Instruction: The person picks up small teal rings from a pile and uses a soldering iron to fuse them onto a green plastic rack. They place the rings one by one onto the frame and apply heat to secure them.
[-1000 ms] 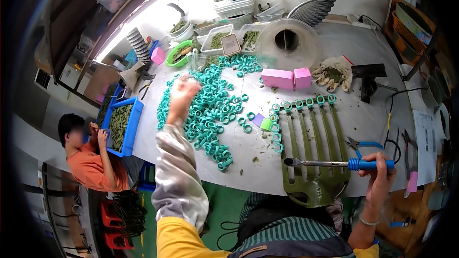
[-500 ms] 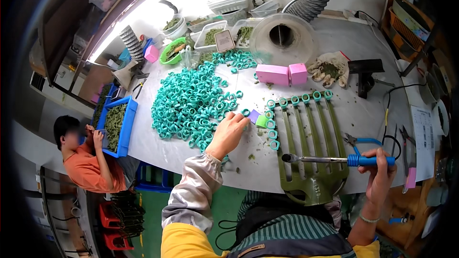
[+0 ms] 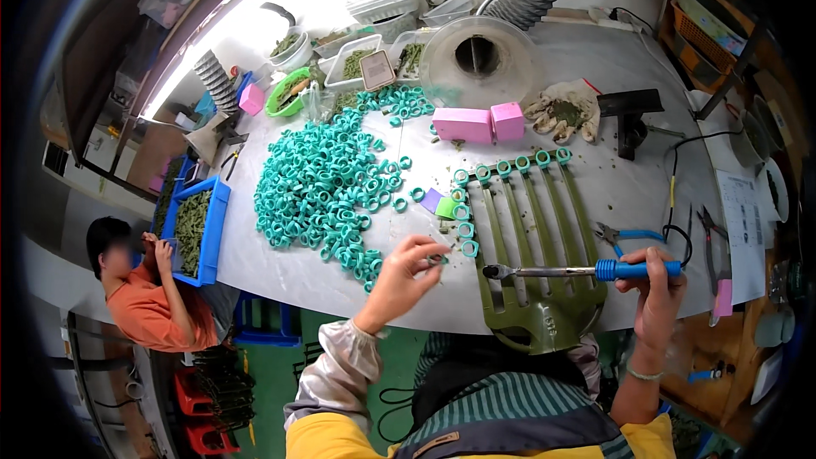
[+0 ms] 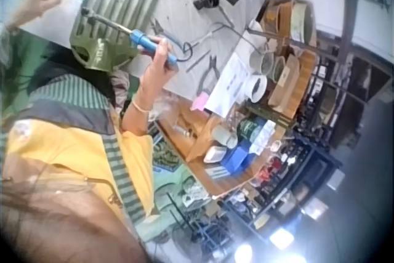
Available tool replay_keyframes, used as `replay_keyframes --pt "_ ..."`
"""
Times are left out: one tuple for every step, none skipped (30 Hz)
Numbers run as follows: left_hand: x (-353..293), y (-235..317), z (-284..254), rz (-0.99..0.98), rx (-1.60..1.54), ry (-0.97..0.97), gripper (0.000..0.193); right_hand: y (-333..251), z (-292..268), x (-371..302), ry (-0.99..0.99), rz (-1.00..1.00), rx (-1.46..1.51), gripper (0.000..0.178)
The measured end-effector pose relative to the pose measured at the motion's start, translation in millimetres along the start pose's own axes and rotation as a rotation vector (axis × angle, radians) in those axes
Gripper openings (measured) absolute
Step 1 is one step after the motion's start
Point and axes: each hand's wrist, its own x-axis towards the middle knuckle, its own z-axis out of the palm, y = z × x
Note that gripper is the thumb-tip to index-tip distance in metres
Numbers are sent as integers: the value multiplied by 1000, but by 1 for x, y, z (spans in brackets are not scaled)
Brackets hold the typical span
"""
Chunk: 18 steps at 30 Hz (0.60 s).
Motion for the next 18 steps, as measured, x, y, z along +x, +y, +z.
replay_keyframes --pt "-3 8 10 8 -16 -23 32 1 -1 0 3 2 -3 35" --pt "-5 15 19 49 -7 -20 33 2 -1 0 9 2 -7 35" --pt "-6 19 24 165 129 4 33 4 -2 0 9 5 1 35" --pt "-6 21 29 282 265 29 34 6 -2 -1 8 8 9 35" --pt "-5 21 34 283 265 25 34 9 -3 -1 11 14 18 35" --pt "-3 21 37 342 339 47 34 11 -2 -1 15 12 20 35" --pt "-1 21 40 401 413 69 34 13 -1 -1 16 31 33 34" --pt "0 21 42 404 415 66 34 14 1 -1 17 49 47 34" --pt "1 20 45 400 425 56 34 16 3 -2 -2 44 59 34" --pt "3 19 46 396 434 47 34 20 5 -2 2 43 61 34" --pt "4 17 46 397 436 44 34 24 7 -2 -17 41 87 34" --pt "4 15 44 386 447 29 33 26 11 -3 -41 42 114 34" --pt "3 14 42 373 459 14 33 22 14 -3 -38 45 122 32" --pt "3 14 43 369 463 17 33 18 11 -4 -43 48 125 32" --pt "4 16 43 393 476 14 34 13 6 -5 -24 16 89 32" --pt "4 17 42 412 492 17 35 10 2 -5 -12 -14 56 32" --pt "3 17 42 406 491 8 35 10 -3 -5 -7 -31 45 32" --pt "4 17 42 400 496 15 35 4 -7 -4 -23 -40 29 32"
